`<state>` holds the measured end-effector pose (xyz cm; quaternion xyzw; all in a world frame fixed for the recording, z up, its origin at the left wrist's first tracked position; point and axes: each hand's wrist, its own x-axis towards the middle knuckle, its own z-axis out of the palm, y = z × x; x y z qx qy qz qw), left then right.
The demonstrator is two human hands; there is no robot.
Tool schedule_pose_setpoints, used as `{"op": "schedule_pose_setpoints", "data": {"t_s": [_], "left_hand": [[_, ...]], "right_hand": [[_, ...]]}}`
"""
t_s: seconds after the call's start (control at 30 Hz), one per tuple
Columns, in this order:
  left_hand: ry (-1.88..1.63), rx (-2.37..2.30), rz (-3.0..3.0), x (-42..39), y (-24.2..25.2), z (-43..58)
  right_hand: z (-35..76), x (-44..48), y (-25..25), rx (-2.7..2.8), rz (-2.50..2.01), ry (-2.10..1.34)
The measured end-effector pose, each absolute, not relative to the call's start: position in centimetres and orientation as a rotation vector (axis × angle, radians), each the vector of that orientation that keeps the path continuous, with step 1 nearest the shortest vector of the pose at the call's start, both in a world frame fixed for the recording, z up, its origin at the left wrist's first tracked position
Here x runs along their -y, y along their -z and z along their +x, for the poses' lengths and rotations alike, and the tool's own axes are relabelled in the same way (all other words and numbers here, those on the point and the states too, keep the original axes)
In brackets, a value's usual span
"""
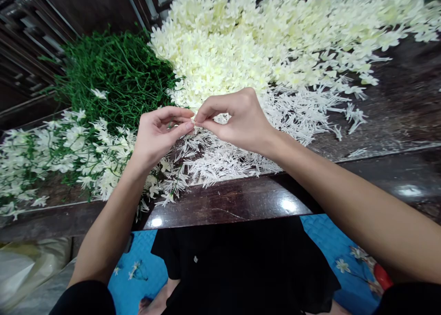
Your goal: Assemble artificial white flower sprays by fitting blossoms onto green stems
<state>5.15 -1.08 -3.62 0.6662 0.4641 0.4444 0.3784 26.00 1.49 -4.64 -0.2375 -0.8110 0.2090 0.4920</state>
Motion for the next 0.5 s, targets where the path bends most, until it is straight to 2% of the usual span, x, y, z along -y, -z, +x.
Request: {"op": "schedule_pose_setpoints", "data": {"t_s": [0.5], "left_hand": [[-1.131,-1.250,1.753,1.20,3.34,5.24]], "right_hand": [[25.95,-1.61,4.76,2.014,-0.611,-0.560]]}}
